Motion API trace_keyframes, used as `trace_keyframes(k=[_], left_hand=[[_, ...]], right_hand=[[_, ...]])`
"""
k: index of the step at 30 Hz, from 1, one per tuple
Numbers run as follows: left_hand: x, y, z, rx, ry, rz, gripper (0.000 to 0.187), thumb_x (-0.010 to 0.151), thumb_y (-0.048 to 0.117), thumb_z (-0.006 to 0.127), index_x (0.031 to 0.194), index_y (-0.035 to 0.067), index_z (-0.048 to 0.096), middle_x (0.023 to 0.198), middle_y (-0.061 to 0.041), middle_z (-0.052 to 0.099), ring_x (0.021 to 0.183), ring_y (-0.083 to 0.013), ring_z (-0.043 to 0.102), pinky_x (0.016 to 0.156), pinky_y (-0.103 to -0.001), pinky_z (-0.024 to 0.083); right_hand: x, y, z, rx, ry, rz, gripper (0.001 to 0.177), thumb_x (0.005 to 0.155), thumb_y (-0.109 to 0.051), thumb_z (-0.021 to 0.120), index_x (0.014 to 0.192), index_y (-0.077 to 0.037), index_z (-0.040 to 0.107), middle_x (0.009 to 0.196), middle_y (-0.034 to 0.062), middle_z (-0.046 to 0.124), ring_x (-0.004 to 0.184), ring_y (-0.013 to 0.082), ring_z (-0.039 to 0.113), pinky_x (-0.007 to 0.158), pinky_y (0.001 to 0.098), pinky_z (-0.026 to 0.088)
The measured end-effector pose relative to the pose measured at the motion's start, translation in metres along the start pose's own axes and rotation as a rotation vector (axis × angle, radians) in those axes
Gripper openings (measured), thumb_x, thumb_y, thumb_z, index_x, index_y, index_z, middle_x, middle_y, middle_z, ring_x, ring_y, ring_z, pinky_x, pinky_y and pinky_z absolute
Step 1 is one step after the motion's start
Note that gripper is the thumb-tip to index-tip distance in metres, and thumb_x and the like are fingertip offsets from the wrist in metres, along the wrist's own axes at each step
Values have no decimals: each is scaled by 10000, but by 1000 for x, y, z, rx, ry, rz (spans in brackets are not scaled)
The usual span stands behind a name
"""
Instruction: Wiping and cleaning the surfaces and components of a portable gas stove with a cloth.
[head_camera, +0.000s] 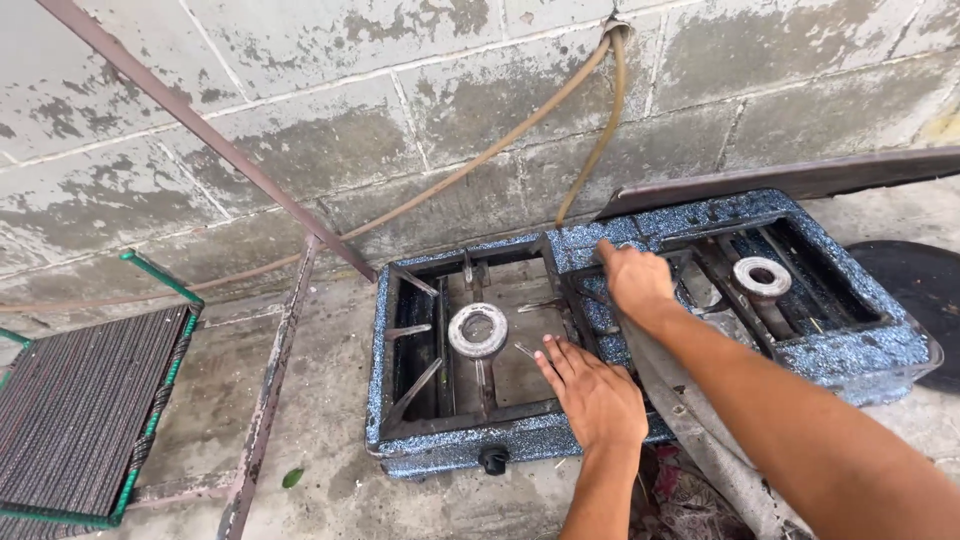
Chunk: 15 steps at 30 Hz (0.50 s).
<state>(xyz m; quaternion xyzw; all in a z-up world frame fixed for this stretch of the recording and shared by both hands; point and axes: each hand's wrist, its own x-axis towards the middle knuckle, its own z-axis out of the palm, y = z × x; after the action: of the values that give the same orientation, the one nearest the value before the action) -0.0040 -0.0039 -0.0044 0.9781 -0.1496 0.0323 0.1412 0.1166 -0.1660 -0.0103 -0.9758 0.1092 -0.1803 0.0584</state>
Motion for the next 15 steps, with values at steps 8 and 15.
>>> trace_keyframes(k=[8,15], left_hand=[[-1,2,-14,-28,-1,-3,654,999,273,381,1398,-244,355,1563,-343,292,1531,-420,110,1235,-550,-25],[5,-7,5,-118,28,51,637,979,239,392,1395,-242,359,1550,-344,290,1507,-423,140,1237,-562,-49]], right_hand=[[-5,87,0,-131,32,244,251,1032,-196,444,1216,-153,609,944,241,737,842,458,730,728,566,581],[-9,18,3,128,95,207,206,935,-230,596,1104,-114,588,914,247,727,833,497,704,730,598,564]])
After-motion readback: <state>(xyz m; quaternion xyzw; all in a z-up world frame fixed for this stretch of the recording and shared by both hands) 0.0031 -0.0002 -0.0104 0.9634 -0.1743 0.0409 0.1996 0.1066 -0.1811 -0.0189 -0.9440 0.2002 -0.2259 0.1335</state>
